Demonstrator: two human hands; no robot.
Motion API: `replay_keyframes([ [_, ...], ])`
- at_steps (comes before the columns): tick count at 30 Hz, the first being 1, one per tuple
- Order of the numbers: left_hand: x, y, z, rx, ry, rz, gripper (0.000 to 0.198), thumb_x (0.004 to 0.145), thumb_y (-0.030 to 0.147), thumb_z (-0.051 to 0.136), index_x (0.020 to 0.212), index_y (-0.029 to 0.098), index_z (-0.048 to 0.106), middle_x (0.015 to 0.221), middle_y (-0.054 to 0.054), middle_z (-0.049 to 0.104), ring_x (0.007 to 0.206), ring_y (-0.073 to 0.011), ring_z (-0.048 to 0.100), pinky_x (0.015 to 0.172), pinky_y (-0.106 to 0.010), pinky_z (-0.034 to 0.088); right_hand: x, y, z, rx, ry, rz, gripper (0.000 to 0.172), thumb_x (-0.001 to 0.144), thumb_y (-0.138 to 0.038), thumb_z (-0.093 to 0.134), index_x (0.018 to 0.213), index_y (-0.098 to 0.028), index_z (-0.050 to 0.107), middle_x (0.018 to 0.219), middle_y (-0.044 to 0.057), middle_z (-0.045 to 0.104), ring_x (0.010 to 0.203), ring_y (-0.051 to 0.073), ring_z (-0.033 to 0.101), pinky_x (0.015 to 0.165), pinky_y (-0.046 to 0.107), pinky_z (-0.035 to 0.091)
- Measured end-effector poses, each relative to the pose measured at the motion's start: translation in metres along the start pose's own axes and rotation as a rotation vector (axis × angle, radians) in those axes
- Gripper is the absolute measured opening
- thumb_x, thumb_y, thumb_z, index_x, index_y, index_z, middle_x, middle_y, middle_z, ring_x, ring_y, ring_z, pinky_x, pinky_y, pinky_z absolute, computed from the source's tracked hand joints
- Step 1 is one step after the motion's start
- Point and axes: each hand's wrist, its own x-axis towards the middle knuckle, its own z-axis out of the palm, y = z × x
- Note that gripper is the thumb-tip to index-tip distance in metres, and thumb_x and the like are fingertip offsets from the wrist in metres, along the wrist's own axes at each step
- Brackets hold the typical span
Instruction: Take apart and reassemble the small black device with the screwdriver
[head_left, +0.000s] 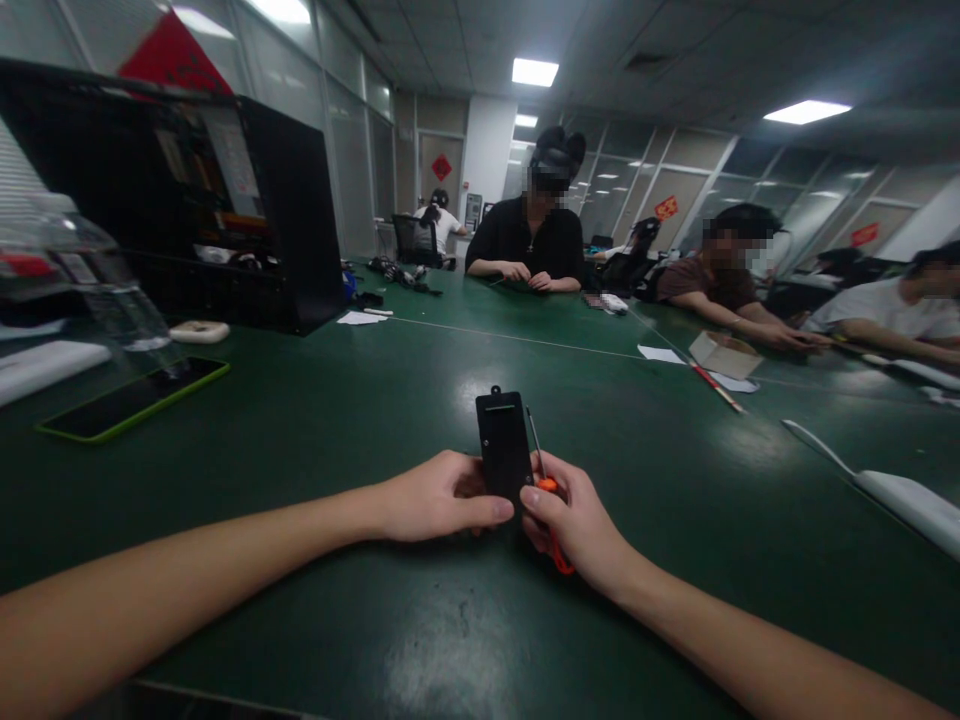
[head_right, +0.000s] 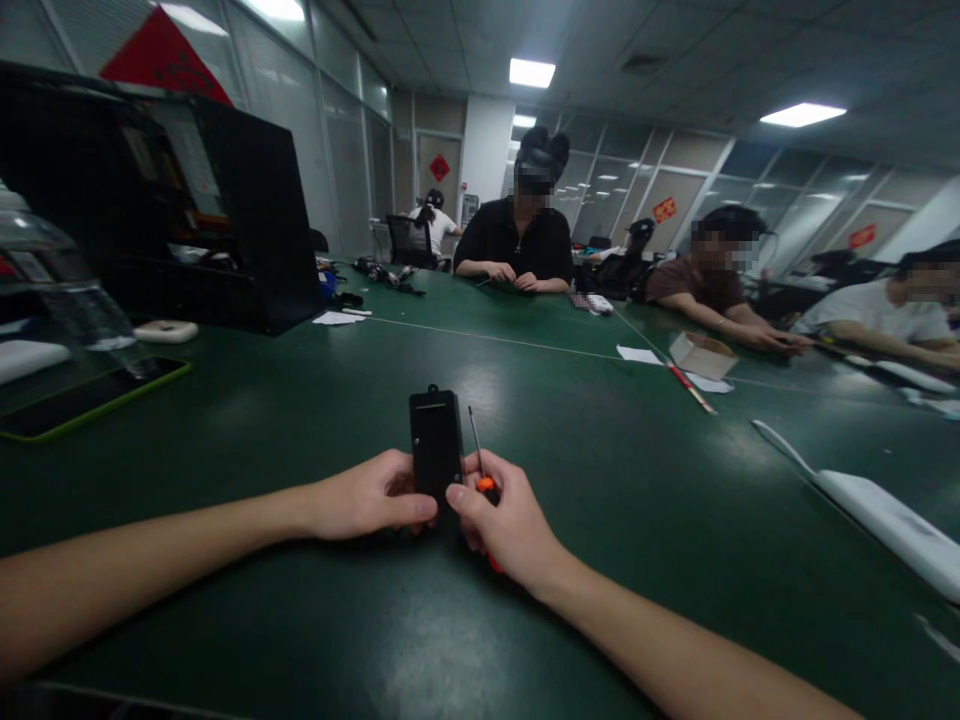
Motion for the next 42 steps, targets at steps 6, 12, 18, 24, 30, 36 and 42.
replay_keyframes([
  [6,0.002,-0.009,-0.004,0.107,0.291,0.161,0.087,0.075,0.037,0.078,0.145,0.024,0.028,0.134,-0.016,0.054,0.113,-0.028,0.059,0.075,-0.032,0.053,0.002,0.0,-0.005,-0.004,-0.007,0.042,0.032,0.081,-0.049,0.06,0.085,-0.02,0.047,0.056,-0.008,0.047,0.04,0.008,0.041,0.038,0.02,0.034],
  [12,-0.008,-0.003,-0.018,0.867,0.498,0.465,0.081,0.071,0.048,0.079,0.139,0.022,0.043,0.149,-0.018,0.039,0.139,-0.0363,0.033,0.113,-0.055,0.027,0.01,-0.008,-0.012,-0.153,-0.081,0.162,0.023,0.082,-0.041,0.056,0.075,-0.02,0.047,0.046,-0.009,0.044,0.036,0.008,0.042,0.036,0.018,0.033],
  [18,-0.011,0.001,-0.011,1.122,0.129,0.543,0.054,0.083,0.053,0.065,0.126,0.021,0.06,0.125,-0.014,0.067,0.126,-0.0344,0.052,0.11,-0.052,0.029,0.011,-0.015,-0.013,-0.336,-0.251,0.207,0.019,0.083,-0.036,0.058,0.079,-0.017,0.057,0.046,-0.008,0.048,0.036,0.007,0.043,0.035,0.017,0.031],
  [24,-0.008,-0.004,-0.005,1.17,0.177,0.58,0.054,0.085,0.055,0.061,0.124,0.018,0.062,0.119,-0.015,0.068,0.117,-0.0331,0.055,0.097,-0.044,0.041,0.01,-0.012,-0.014,-0.328,-0.258,0.218,0.024,0.087,-0.04,0.055,0.08,-0.017,0.057,0.046,-0.008,0.048,0.036,0.007,0.043,0.035,0.017,0.031],
  [30,-0.009,-0.003,-0.007,1.062,0.154,0.546,0.054,0.085,0.053,0.063,0.126,0.017,0.061,0.117,-0.014,0.07,0.105,-0.0279,0.064,0.089,-0.038,0.044,0.012,-0.009,-0.016,-0.337,-0.265,0.247,0.023,0.088,-0.04,0.054,0.082,-0.018,0.058,0.045,-0.008,0.049,0.035,0.008,0.043,0.034,0.017,0.031],
  [36,-0.008,-0.002,-0.006,0.977,0.141,0.501,0.049,0.086,0.052,0.063,0.12,0.018,0.062,0.118,-0.011,0.071,0.107,-0.0251,0.067,0.089,-0.035,0.043,0.012,-0.011,-0.017,-0.357,-0.269,0.256,0.024,0.088,-0.04,0.053,0.08,-0.018,0.058,0.046,-0.007,0.05,0.034,0.008,0.041,0.034,0.018,0.032],
  [42,-0.005,-0.004,-0.007,1.016,0.185,0.565,0.044,0.086,0.052,0.063,0.114,0.017,0.065,0.111,-0.009,0.075,0.1,-0.0224,0.071,0.083,-0.033,0.045,0.013,-0.013,-0.016,-0.406,-0.283,0.253,0.028,0.091,-0.043,0.051,0.088,-0.017,0.06,0.047,-0.007,0.049,0.038,0.009,0.043,0.036,0.019,0.031],
])
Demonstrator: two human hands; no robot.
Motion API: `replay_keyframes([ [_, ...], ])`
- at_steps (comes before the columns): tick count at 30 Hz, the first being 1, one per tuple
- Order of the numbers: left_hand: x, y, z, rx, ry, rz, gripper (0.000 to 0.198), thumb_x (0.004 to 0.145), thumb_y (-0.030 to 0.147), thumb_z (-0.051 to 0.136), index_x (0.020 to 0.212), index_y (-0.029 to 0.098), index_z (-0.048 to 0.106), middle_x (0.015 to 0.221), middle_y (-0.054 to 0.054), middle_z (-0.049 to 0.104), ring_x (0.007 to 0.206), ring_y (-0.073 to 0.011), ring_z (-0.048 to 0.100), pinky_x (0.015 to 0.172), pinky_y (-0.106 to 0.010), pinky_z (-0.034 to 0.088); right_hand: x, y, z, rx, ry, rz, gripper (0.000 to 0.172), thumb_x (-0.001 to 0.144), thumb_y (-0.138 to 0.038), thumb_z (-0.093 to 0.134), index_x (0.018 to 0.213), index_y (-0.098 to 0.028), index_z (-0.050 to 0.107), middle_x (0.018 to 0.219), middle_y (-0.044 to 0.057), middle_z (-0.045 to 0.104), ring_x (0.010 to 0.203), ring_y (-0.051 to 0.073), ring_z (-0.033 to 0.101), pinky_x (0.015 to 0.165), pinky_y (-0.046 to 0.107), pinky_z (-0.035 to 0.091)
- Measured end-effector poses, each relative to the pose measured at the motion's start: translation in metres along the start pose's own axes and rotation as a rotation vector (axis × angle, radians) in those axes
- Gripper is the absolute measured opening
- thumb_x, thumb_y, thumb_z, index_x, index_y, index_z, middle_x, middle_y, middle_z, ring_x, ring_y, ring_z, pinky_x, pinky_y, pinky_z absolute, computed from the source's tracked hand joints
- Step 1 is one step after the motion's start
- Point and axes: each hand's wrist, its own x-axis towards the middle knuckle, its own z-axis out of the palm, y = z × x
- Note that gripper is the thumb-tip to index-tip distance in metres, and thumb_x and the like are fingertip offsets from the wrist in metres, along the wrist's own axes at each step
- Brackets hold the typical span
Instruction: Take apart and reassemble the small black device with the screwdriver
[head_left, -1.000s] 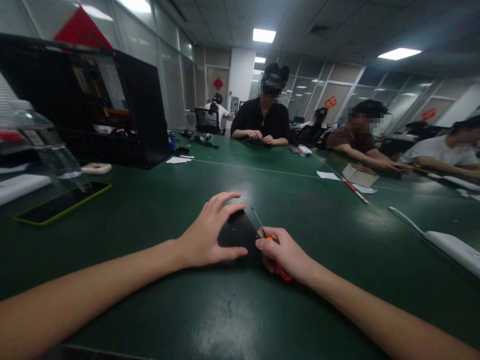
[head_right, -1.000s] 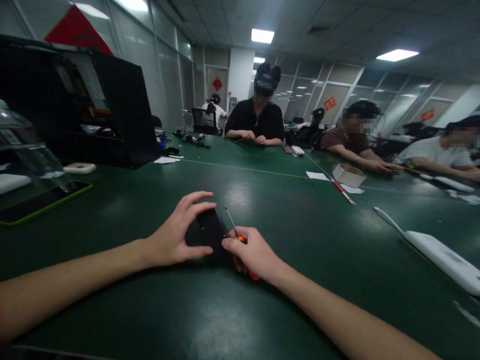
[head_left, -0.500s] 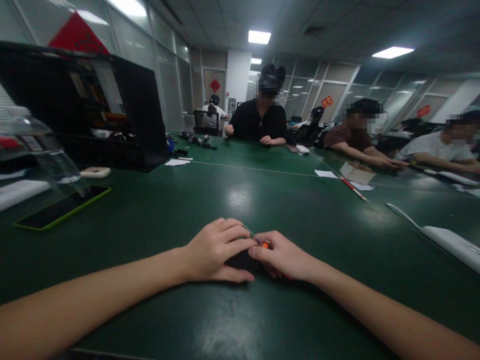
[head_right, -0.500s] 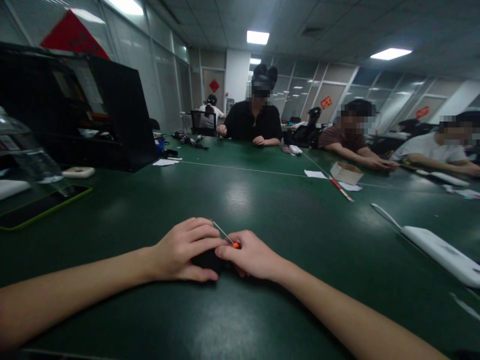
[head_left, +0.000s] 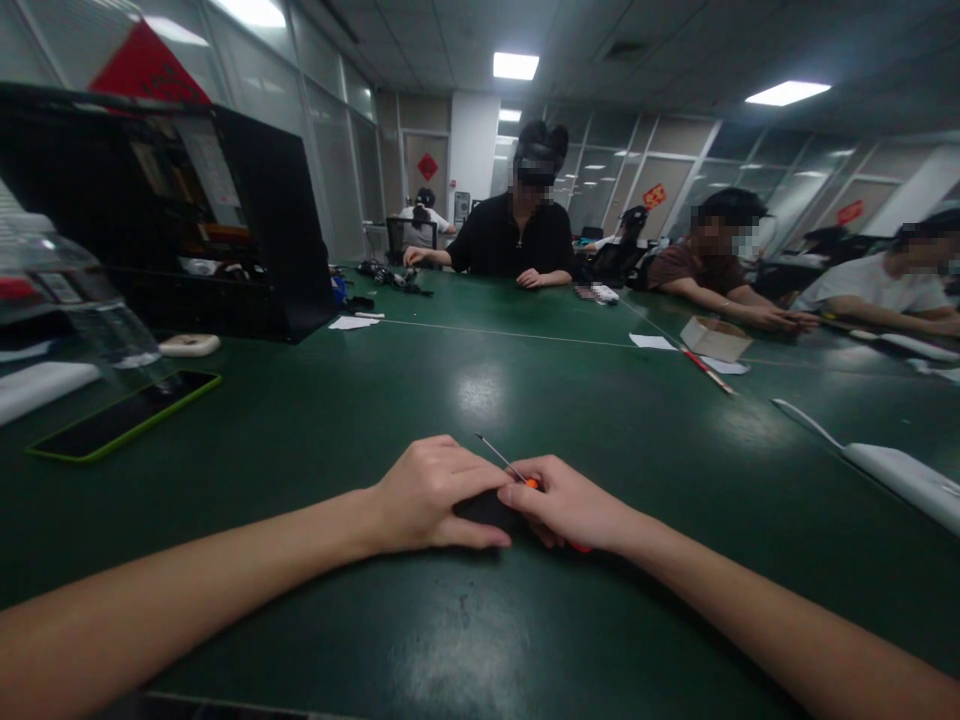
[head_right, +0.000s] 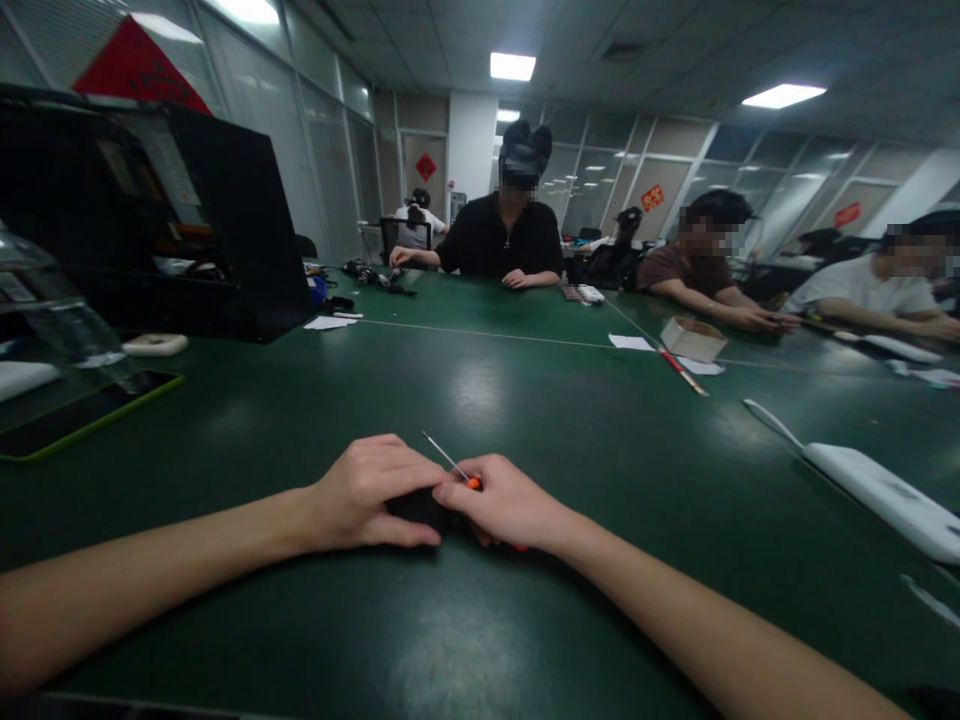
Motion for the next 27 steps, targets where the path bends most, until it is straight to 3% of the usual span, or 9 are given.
replay_keyframes([
  [3,0.0,-0.003,0.0,0.044,0.066,0.026,0.044,0.085,0.051,0.066,0.113,0.017,0.066,0.107,-0.007,0.076,0.094,-0.0206,0.072,0.079,-0.031,0.046,-0.005,-0.004,-0.008,-0.045,0.032,-0.05,0.039,0.096,-0.052,0.042,0.11,-0.017,0.055,0.056,-0.007,0.05,0.044,0.011,0.045,0.04,0.02,0.034],
  [5,0.001,-0.004,-0.001,0.068,0.077,0.01,0.044,0.084,0.051,0.067,0.111,0.017,0.066,0.105,-0.006,0.076,0.091,-0.0197,0.072,0.078,-0.03,0.046,-0.012,-0.007,-0.018,-0.21,0.137,-0.152,0.037,0.101,-0.047,0.033,0.116,-0.019,0.052,0.073,-0.001,0.059,0.059,0.013,0.054,0.053,0.023,0.043],
  [8,0.001,-0.005,-0.003,0.08,0.041,-0.038,0.045,0.084,0.054,0.065,0.111,0.018,0.066,0.104,-0.004,0.076,0.09,-0.0192,0.072,0.077,-0.03,0.046,-0.025,-0.01,-0.038,-0.693,0.279,-0.337,0.027,0.101,-0.025,0.036,0.121,-0.02,0.053,0.105,0.009,0.064,0.09,0.019,0.061,0.078,0.03,0.045],
  [11,0.003,-0.006,-0.005,0.071,-0.02,-0.108,0.045,0.085,0.055,0.063,0.113,0.019,0.066,0.105,-0.003,0.076,0.089,-0.0191,0.071,0.076,-0.03,0.045,-0.035,-0.011,-0.053,-1.203,0.341,-0.426,0.038,0.093,-0.007,0.041,0.125,-0.023,0.057,0.104,0.009,0.064,0.086,0.021,0.059,0.078,0.034,0.04],
  [13,0.004,-0.007,-0.006,0.07,-0.061,-0.164,0.045,0.086,0.055,0.062,0.113,0.02,0.066,0.104,-0.003,0.076,0.089,-0.0192,0.071,0.076,-0.029,0.045,-0.039,-0.013,-0.058,-1.405,0.37,-0.5,0.041,0.091,-0.005,0.045,0.123,-0.025,0.06,0.102,0.009,0.064,0.088,0.023,0.057,0.083,0.038,0.037],
  [18,0.005,-0.008,-0.007,0.084,-0.104,-0.234,0.047,0.086,0.056,0.061,0.115,0.02,0.066,0.103,-0.003,0.075,0.09,-0.0203,0.071,0.077,-0.029,0.046,-0.042,-0.019,-0.056,-1.555,0.382,-0.663,0.034,0.095,-0.012,0.044,0.123,-0.024,0.06,0.099,0.009,0.064,0.087,0.024,0.052,0.088,0.042,0.034],
  [27,0.006,-0.007,-0.008,0.081,-0.149,-0.266,0.046,0.087,0.056,0.059,0.115,0.02,0.066,0.102,-0.003,0.075,0.089,-0.021,0.07,0.077,-0.029,0.047,-0.04,-0.019,-0.049,-1.589,0.353,-0.691,0.031,0.098,-0.016,0.042,0.122,-0.021,0.06,0.096,0.009,0.064,0.084,0.023,0.051,0.083,0.04,0.034],
])
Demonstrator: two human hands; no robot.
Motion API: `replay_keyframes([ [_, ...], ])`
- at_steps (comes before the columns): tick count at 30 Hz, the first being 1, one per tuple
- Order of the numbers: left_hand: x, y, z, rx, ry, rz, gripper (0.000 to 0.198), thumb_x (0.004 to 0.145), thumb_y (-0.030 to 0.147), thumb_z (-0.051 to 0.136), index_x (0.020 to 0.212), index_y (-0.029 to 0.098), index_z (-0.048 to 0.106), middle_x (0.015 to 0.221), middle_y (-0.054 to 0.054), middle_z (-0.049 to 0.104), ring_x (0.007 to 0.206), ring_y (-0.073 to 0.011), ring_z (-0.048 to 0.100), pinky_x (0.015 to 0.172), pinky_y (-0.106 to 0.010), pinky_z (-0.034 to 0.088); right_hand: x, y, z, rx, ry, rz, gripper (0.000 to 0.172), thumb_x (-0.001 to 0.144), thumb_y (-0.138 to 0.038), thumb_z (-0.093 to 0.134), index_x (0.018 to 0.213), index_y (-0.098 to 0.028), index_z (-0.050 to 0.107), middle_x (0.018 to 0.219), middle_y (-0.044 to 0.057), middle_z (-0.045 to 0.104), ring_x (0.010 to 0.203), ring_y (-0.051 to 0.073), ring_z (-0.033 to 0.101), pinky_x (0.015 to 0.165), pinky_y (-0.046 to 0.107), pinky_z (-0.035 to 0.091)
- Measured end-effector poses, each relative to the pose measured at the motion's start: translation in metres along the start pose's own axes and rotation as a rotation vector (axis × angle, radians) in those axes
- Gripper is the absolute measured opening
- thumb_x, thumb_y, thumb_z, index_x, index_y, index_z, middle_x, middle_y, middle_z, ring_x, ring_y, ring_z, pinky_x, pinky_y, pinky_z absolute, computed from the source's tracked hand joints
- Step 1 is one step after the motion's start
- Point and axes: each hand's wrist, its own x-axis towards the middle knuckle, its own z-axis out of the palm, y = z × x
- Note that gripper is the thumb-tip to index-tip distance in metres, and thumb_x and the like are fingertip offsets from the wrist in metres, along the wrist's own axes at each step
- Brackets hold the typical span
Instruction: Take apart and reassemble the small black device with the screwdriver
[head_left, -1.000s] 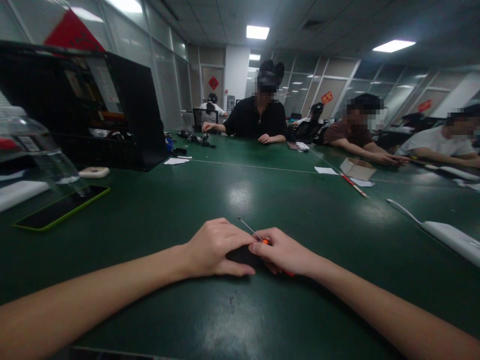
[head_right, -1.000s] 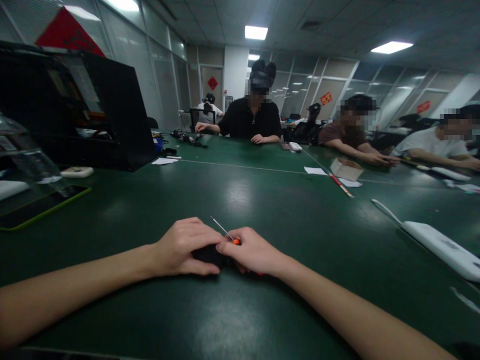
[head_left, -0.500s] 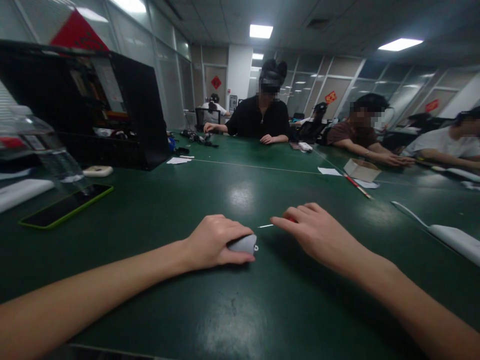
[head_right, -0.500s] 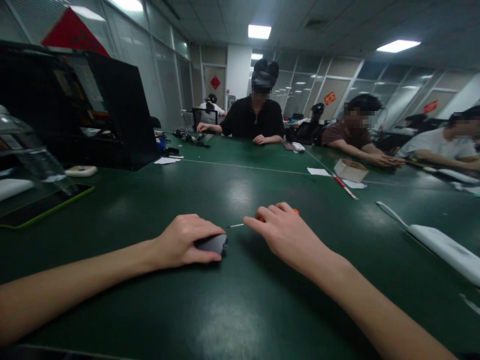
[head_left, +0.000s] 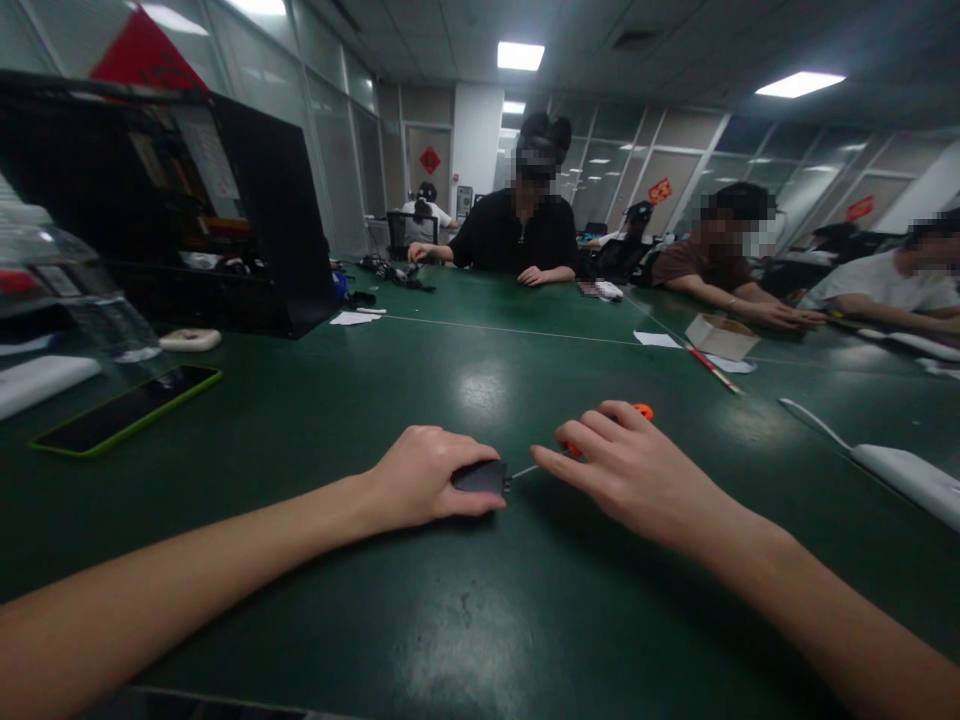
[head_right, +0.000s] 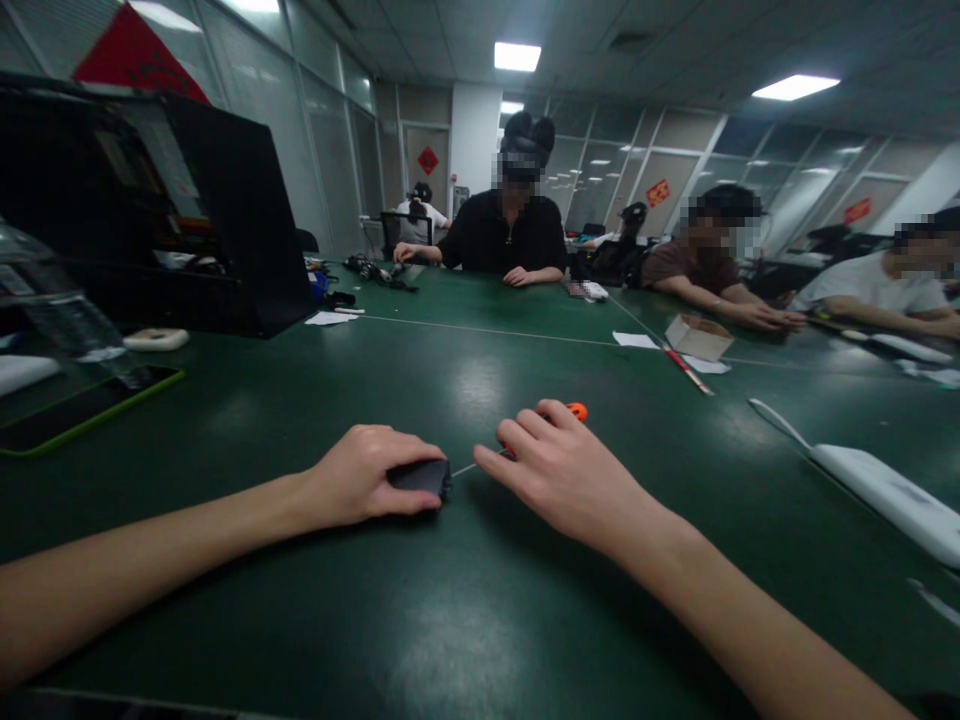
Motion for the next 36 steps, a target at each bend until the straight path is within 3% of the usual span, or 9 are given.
replay_keyframes([
  [11,0.003,0.001,-0.002,-0.044,-0.056,-0.066,0.049,0.088,0.059,0.055,0.117,0.021,0.067,0.106,-0.004,0.075,0.093,-0.0225,0.07,0.079,-0.029,0.048,0.009,-0.02,-0.021,-0.129,0.019,0.004,0.034,0.096,-0.011,0.038,0.116,-0.016,0.065,0.096,0.011,0.067,0.08,0.025,0.055,0.076,0.041,0.035],
  [18,0.002,0.001,-0.003,-0.036,-0.06,-0.088,0.05,0.089,0.059,0.054,0.119,0.021,0.066,0.11,-0.004,0.074,0.094,-0.0225,0.069,0.081,-0.03,0.049,0.001,-0.01,-0.003,0.365,-0.278,0.128,0.029,0.095,-0.012,0.047,0.119,-0.024,0.06,0.086,0.002,0.065,0.068,0.015,0.058,0.06,0.028,0.033],
  [20,0.002,0.0,-0.003,-0.021,-0.058,-0.093,0.049,0.09,0.058,0.053,0.119,0.021,0.065,0.109,-0.005,0.074,0.094,-0.0224,0.069,0.081,-0.03,0.048,0.002,-0.012,-0.005,0.305,-0.26,0.12,0.027,0.095,-0.013,0.048,0.118,-0.022,0.06,0.087,0.003,0.065,0.069,0.017,0.058,0.06,0.029,0.032],
  [24,0.003,0.0,-0.002,0.012,-0.051,-0.09,0.045,0.09,0.055,0.053,0.117,0.02,0.065,0.105,-0.005,0.074,0.091,-0.0225,0.069,0.078,-0.03,0.048,0.011,-0.025,-0.019,-0.028,-0.066,0.062,0.025,0.094,-0.013,0.047,0.113,-0.014,0.064,0.087,0.009,0.064,0.074,0.023,0.054,0.064,0.036,0.03],
  [26,0.003,0.0,-0.002,0.022,-0.052,-0.085,0.043,0.09,0.054,0.054,0.115,0.02,0.066,0.103,-0.005,0.074,0.09,-0.0224,0.069,0.077,-0.03,0.048,0.014,-0.028,-0.023,-0.077,-0.015,0.047,0.026,0.095,-0.011,0.045,0.111,-0.012,0.065,0.085,0.01,0.063,0.074,0.023,0.053,0.065,0.037,0.029],
  [28,0.003,0.001,-0.002,0.027,-0.053,-0.081,0.043,0.09,0.053,0.054,0.115,0.02,0.066,0.103,-0.005,0.074,0.09,-0.0224,0.069,0.076,-0.03,0.048,0.013,-0.026,-0.018,-0.025,-0.033,0.062,0.024,0.094,-0.012,0.047,0.111,-0.013,0.065,0.086,0.009,0.064,0.074,0.022,0.054,0.065,0.036,0.03],
  [33,0.003,0.001,-0.005,0.022,-0.068,-0.081,0.045,0.091,0.053,0.052,0.119,0.02,0.064,0.107,-0.006,0.073,0.092,-0.0226,0.068,0.08,-0.031,0.049,0.005,-0.013,0.004,0.313,-0.221,0.137,0.022,0.096,-0.015,0.048,0.112,-0.022,0.061,0.084,0.001,0.064,0.067,0.014,0.058,0.057,0.028,0.03],
  [36,0.002,0.0,-0.005,0.026,-0.072,-0.077,0.044,0.092,0.052,0.052,0.119,0.02,0.064,0.107,-0.006,0.073,0.093,-0.0224,0.068,0.08,-0.031,0.049,0.005,-0.016,0.005,0.293,-0.203,0.145,0.019,0.096,-0.015,0.048,0.109,-0.021,0.061,0.083,0.001,0.064,0.066,0.014,0.058,0.057,0.027,0.03],
])
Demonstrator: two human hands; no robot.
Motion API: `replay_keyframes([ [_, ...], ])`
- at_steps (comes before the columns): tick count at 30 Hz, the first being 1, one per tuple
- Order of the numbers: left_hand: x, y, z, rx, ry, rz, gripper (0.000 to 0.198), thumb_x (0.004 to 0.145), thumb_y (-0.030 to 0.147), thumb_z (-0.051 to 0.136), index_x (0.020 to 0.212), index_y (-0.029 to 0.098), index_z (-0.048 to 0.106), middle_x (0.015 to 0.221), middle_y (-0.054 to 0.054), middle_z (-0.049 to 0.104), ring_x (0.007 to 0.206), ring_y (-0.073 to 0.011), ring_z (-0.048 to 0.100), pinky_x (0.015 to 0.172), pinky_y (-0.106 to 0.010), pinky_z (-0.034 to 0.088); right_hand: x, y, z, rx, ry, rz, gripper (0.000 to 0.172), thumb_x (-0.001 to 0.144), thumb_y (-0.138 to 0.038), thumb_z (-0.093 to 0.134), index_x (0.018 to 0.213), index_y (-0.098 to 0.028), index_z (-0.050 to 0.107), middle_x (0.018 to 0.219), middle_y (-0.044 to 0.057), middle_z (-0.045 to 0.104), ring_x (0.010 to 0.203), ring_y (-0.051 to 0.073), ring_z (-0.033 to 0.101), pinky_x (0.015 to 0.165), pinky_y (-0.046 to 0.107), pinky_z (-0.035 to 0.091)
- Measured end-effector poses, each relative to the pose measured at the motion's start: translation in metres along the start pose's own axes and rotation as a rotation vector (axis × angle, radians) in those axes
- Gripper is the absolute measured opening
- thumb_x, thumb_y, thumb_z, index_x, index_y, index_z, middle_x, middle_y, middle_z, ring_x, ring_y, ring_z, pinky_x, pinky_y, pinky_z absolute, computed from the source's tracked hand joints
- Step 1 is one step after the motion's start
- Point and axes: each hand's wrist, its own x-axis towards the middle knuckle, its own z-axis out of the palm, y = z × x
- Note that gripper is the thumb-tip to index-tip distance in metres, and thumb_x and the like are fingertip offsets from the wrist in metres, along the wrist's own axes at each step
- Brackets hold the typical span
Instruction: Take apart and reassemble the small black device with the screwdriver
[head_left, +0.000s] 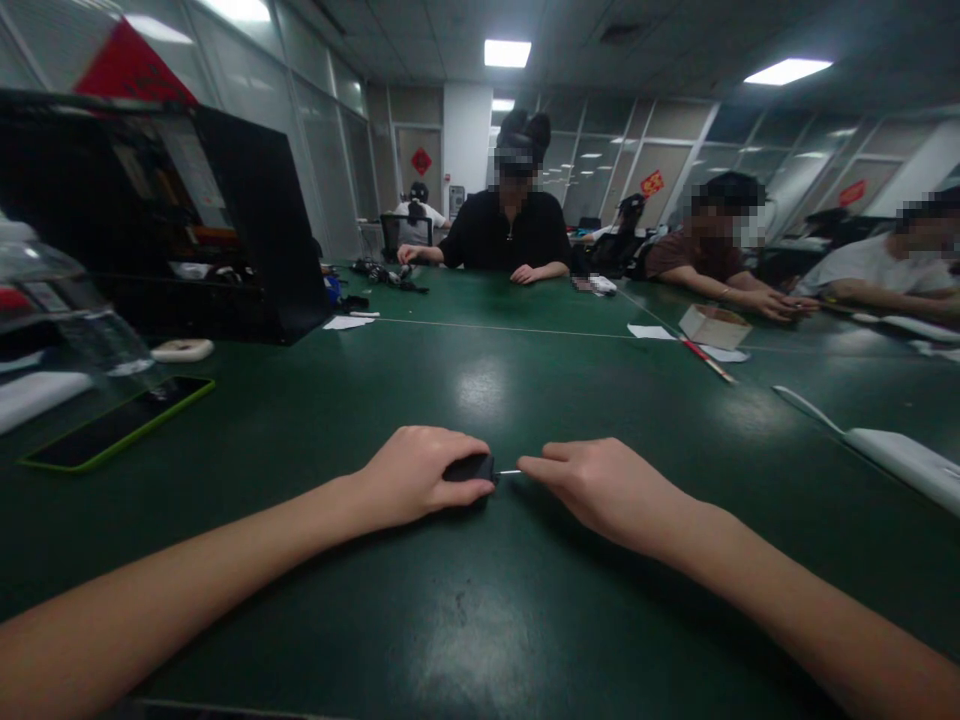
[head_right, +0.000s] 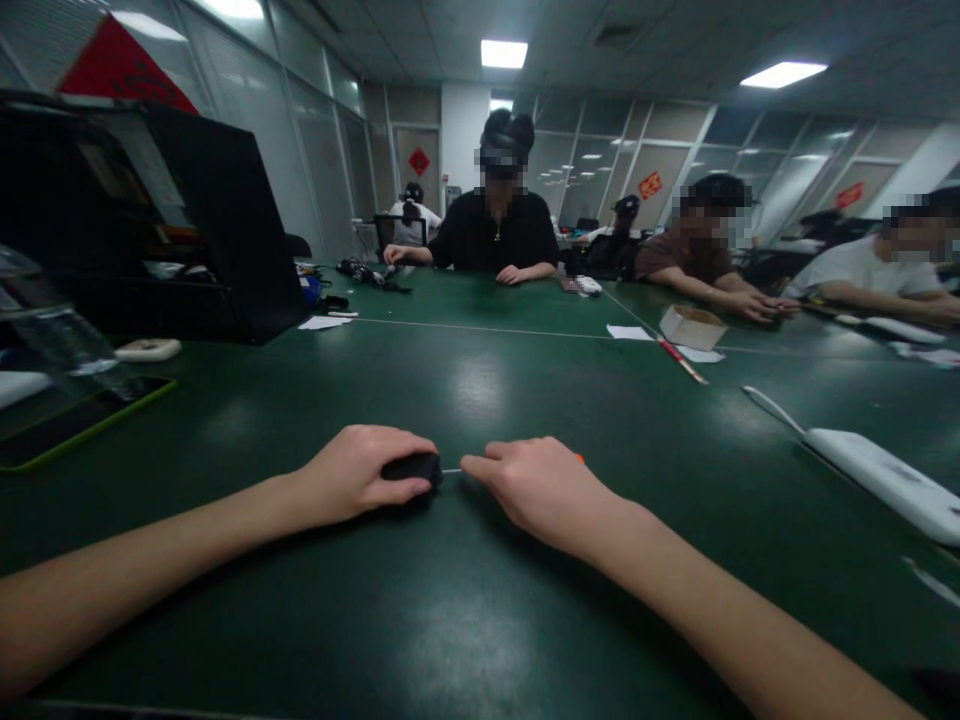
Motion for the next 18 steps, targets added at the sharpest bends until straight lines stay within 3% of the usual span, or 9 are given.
replay_keyframes([
  [5,-0.001,-0.002,0.001,0.009,0.01,0.008,0.043,0.092,0.051,0.052,0.119,0.02,0.063,0.108,-0.006,0.073,0.094,-0.0225,0.068,0.081,-0.031,0.048,0.002,-0.02,-0.005,-0.248,0.167,-0.07,0.021,0.096,-0.014,0.047,0.11,-0.014,0.062,0.089,0.008,0.064,0.072,0.019,0.056,0.06,0.032,0.032],
  [13,-0.001,-0.003,0.003,-0.049,0.047,0.019,0.042,0.091,0.051,0.055,0.119,0.021,0.063,0.111,-0.005,0.073,0.097,-0.0222,0.068,0.083,-0.031,0.048,0.009,-0.015,0.023,0.167,0.031,0.029,0.022,0.101,-0.021,0.043,0.117,-0.02,0.059,0.086,0.002,0.064,0.067,0.013,0.059,0.057,0.025,0.034],
  [18,-0.003,-0.006,0.006,-0.102,0.124,0.056,0.036,0.091,0.047,0.057,0.115,0.021,0.064,0.107,-0.005,0.073,0.094,-0.0206,0.068,0.083,-0.03,0.049,0.01,-0.015,0.027,0.116,0.038,0.068,0.03,0.101,-0.024,0.044,0.13,-0.023,0.051,0.085,0.002,0.066,0.063,0.013,0.062,0.054,0.025,0.031],
])
